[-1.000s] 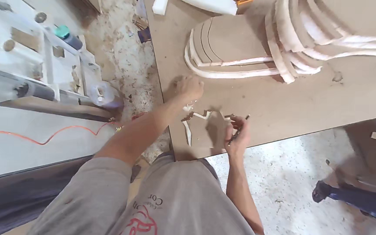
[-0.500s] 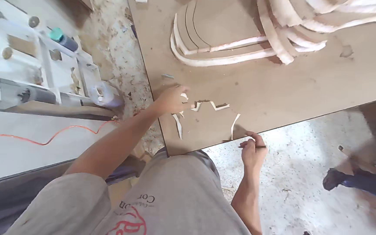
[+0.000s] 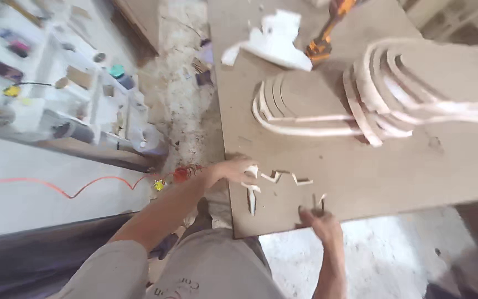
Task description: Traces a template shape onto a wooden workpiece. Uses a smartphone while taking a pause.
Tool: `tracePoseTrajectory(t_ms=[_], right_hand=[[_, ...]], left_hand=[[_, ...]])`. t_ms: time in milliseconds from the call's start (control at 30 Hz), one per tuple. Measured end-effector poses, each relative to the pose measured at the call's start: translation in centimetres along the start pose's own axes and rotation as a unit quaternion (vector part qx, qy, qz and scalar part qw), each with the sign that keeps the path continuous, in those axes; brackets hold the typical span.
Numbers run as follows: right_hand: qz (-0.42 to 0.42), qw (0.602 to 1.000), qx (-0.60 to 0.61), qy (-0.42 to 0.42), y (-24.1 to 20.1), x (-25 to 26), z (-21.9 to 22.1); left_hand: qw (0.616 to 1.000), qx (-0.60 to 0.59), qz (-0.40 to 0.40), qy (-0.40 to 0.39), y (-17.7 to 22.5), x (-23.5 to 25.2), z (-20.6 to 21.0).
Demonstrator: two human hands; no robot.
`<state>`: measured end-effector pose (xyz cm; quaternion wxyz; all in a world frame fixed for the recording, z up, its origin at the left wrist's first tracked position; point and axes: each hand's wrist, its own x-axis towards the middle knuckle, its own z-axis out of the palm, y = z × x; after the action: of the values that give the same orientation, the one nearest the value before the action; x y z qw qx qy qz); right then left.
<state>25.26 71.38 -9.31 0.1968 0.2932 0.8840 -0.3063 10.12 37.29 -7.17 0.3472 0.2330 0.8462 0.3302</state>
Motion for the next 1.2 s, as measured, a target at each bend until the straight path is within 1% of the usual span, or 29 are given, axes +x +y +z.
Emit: tracePoseTrajectory(t_ms=[100,167,233,267,333,400,467,567,667,767,867,967,1000,1033,1100,1133,1200], right_hand=[[0.017,0.988,0.154,-0.004,-0.1,-2.1,0.9],[0.007,0.965,0.263,0.009,-0.7,-3.7,1.2],[-0.014,0.933,0.359,0.032,-1.3,-5.7,2.0],[-0.02,0.919,0.391,0.052,-1.4,-7.0,2.6],[-0.032,0.895,0.435,0.092,-1.9,-9.6,4.0],[-0.046,0.869,0.474,0.133,-2.6,-11.8,5.4],[-0.055,0.825,0.533,0.18,-3.1,-13.6,7.3],[-0.072,0.753,0.615,0.222,-4.2,-14.8,9.9],[-0.093,0.712,0.654,0.237,-6.2,-14.9,11.3],[-0.096,0.705,0.66,0.242,-8.7,-13.7,11.8],[-0.11,0.719,0.646,0.231,-11.9,-10.5,11.6],[-0.115,0.721,0.651,0.206,-16.1,-6.3,11.8],[-0.117,0.721,0.655,0.196,-17.6,-4.8,11.9],[-0.121,0.717,0.66,0.187,-19.0,-3.3,12.1],[-0.134,0.706,0.676,0.161,-21.4,-0.2,12.7],[-0.137,0.7,0.685,0.148,-22.6,1.1,13.0],[-0.148,0.682,0.707,0.116,-25.1,3.3,13.5]], left_hand=[[1.0,-0.002,0.004,-0.007,-1.5,1.3,0.4],[1.0,-0.001,0.02,-0.016,-2.1,1.8,-0.3],[0.998,-0.057,0.03,-0.015,-3.2,1.1,-1.4],[0.993,-0.117,0.034,-0.011,-4.1,0.2,-1.7],[0.96,-0.275,0.053,-0.004,-6.3,-2.0,-3.1],[0.922,-0.383,0.062,0.001,-8.5,-4.2,-5.1],[0.902,-0.429,0.05,0.012,-11.0,-6.4,-6.8],[0.877,-0.48,0.003,0.037,-14.2,-8.7,-8.1],[0.84,-0.539,-0.037,0.056,-16.9,-9.6,-8.4],[0.812,-0.575,-0.072,0.065,-19.4,-10.5,-8.5],[0.781,-0.612,-0.094,0.082,-23.0,-11.7,-9.0],[0.728,-0.661,-0.13,0.126,-26.0,-13.2,-10.1],[0.723,-0.66,-0.15,0.139,-26.2,-13.8,-11.0],[0.732,-0.645,-0.165,0.143,-26.1,-14.4,-11.9],[0.767,-0.607,-0.163,0.131,-27.2,-15.6,-13.4],[0.772,-0.601,-0.158,0.133,-27.9,-16.0,-13.9],[0.759,-0.622,-0.125,0.146,-29.3,-16.6,-14.9]])
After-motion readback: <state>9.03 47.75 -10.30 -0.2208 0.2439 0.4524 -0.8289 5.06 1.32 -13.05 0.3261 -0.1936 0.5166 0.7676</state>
